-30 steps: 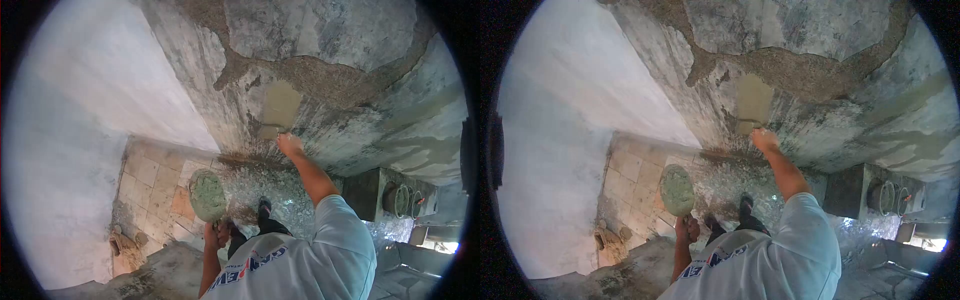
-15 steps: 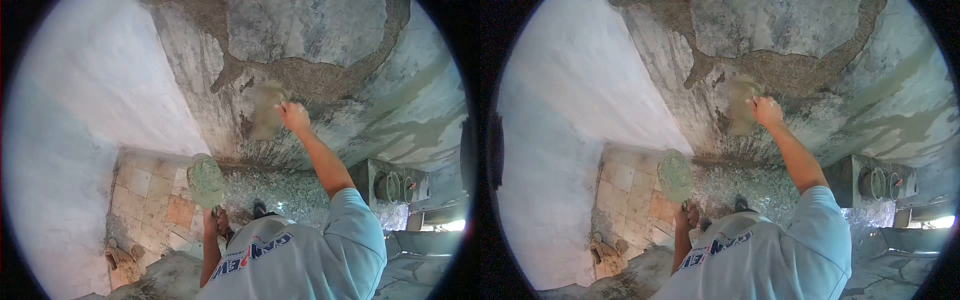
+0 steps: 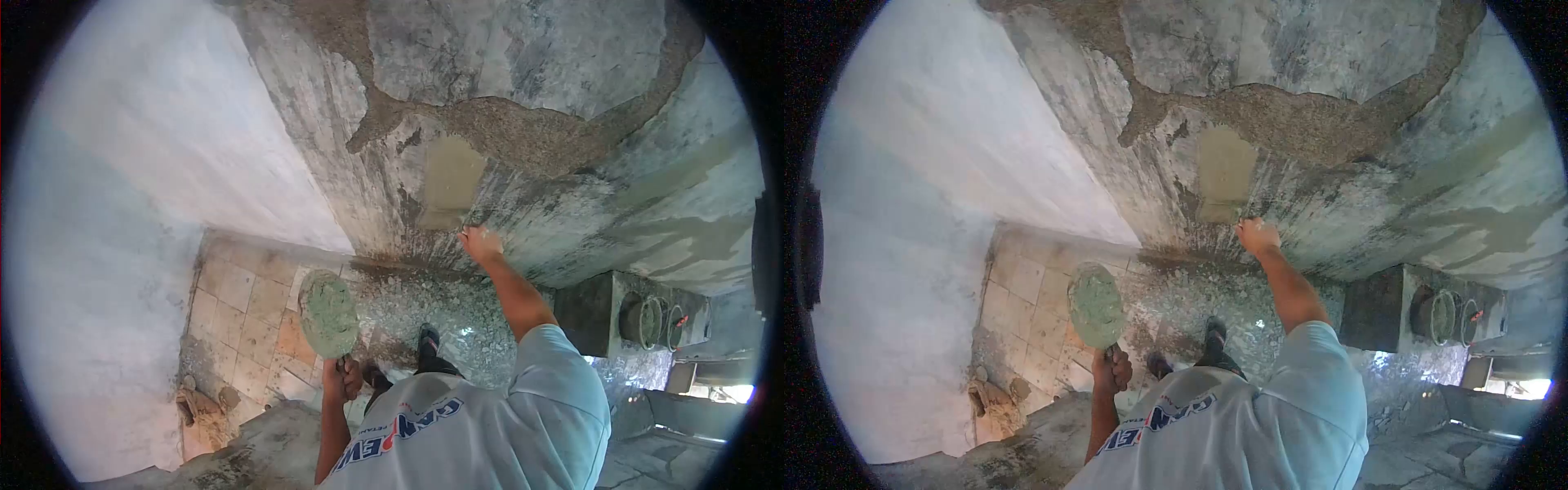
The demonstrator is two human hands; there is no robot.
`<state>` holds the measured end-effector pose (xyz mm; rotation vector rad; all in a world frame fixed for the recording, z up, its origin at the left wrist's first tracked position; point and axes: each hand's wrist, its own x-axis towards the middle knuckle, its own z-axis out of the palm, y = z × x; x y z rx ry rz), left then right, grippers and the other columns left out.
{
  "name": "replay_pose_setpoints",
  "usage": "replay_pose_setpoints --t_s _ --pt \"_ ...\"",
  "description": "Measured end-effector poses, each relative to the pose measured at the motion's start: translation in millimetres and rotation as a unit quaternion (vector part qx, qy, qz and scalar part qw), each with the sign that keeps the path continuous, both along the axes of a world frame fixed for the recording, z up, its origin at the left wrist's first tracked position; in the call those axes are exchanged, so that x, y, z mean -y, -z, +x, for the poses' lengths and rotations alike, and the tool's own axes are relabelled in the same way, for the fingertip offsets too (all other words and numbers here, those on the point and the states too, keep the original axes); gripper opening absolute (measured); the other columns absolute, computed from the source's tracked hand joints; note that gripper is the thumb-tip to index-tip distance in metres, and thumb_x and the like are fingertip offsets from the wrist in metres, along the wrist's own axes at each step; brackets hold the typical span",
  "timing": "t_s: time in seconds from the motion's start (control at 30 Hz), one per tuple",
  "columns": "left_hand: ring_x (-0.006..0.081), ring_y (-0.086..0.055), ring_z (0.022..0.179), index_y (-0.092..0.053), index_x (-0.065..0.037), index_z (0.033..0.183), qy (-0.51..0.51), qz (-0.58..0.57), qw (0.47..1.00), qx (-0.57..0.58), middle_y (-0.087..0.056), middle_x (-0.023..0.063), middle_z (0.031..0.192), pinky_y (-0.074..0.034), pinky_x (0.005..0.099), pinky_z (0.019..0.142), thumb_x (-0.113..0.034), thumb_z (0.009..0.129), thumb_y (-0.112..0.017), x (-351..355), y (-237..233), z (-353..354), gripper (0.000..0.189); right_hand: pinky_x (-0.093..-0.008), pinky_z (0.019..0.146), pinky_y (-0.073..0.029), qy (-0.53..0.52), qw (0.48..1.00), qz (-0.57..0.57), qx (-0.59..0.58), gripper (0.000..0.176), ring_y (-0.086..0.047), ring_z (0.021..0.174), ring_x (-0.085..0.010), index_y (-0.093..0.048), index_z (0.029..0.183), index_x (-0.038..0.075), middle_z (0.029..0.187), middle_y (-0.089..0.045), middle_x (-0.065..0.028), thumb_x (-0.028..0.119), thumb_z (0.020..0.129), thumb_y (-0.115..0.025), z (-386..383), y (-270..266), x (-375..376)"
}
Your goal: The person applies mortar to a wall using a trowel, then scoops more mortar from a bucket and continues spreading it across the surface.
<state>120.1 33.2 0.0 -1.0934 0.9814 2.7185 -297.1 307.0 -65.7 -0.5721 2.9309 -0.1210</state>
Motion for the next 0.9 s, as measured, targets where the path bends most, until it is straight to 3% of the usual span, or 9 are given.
replay_pose_setpoints --t_s 0.2,0.3,0.33,0.47,0.63,0.73,0.9 --pt "0.0136 -0.026 0.033 -0.042 -0.015 0.074 -0.010 0.022 0.999 0.042 -0.031 -0.0008 0.050 -0.021 0.0304 0.030 -0.056 0.101 -0.042 -14 4 4 0.050 -0.0548 0.075 -0.058 -0.022 0.999 -0.005 0.047 0.033 -0.072 0.087 -0.0401 -0.070 0.110 0.014 0.097 -0.072 -0.0161 0.042 0.100 -0.055 -13 38 9" --pt "0.0131 -0.026 0.033 -0.043 -0.014 0.074 -0.014 0.041 0.998 0.050 -0.032 -0.0006 0.050 -0.021 0.0302 0.029 -0.057 0.101 -0.043 -20 4 3 0.050 -0.0544 0.076 -0.058 -0.003 0.999 -0.011 0.053 0.034 -0.072 0.088 -0.0402 -0.070 0.110 0.012 0.098 -0.072 -0.0163 0.042 0.100 -0.055 -20 40 12" --pt "0.0129 -0.026 0.032 -0.043 -0.014 0.074 -0.012 -0.008 1.000 0.022 -0.032 -0.0003 0.050 -0.021 0.0297 0.029 -0.056 0.101 -0.043 -24 -1 -1 0.050 -0.0542 0.077 -0.058 0.007 0.998 -0.015 0.056 0.035 -0.072 0.088 -0.0403 -0.070 0.110 0.011 0.098 -0.072 -0.0164 0.042 0.100 -0.056 -21 40 11" --pt "0.0131 -0.026 0.032 -0.042 -0.015 0.074 -0.024 0.028 0.997 0.072 -0.032 -0.0005 0.050 -0.022 0.0297 0.029 -0.055 0.101 -0.043 -21 2 -7 0.048 -0.0525 0.077 -0.059 0.013 0.998 -0.040 0.042 0.036 -0.072 0.089 -0.0397 -0.071 0.108 0.011 0.098 -0.072 -0.0173 0.042 0.101 -0.054 -23 32 8" --pt "0.0135 -0.027 0.032 -0.042 -0.016 0.071 0.002 0.000 1.000 0.024 -0.032 -0.0008 0.051 -0.022 0.0300 0.030 -0.047 0.100 -0.040 -17 -8 -20 0.042 -0.0514 0.075 -0.059 -0.032 0.999 -0.037 -0.004 0.041 -0.072 0.085 -0.0360 -0.072 0.110 0.011 0.098 -0.071 -0.0199 0.044 0.104 -0.049 -20 -43 8" --pt "0.0138 -0.026 0.033 -0.040 -0.016 0.069 0.032 -0.043 0.998 0.025 -0.031 -0.0012 0.050 -0.022 0.0305 0.030 -0.043 0.098 -0.039 -11 -14 -25 0.039 -0.0528 0.077 -0.058 -0.014 0.998 -0.046 -0.052 0.038 -0.070 0.090 -0.0396 -0.071 0.105 0.010 0.093 -0.072 -0.0179 0.044 0.102 -0.054 -16 -87 10" --pt "0.0140 -0.026 0.034 -0.039 -0.016 0.068 0.038 -0.010 0.999 -0.018 -0.031 -0.0013 0.049 -0.023 0.0310 0.030 -0.042 0.095 -0.041 2 -4 -19 0.038 -0.0528 0.077 -0.058 -0.034 0.992 -0.046 -0.115 0.041 -0.070 0.089 -0.0403 -0.070 0.106 0.010 0.093 -0.072 -0.0171 0.047 0.102 -0.053 -21 -143 12"
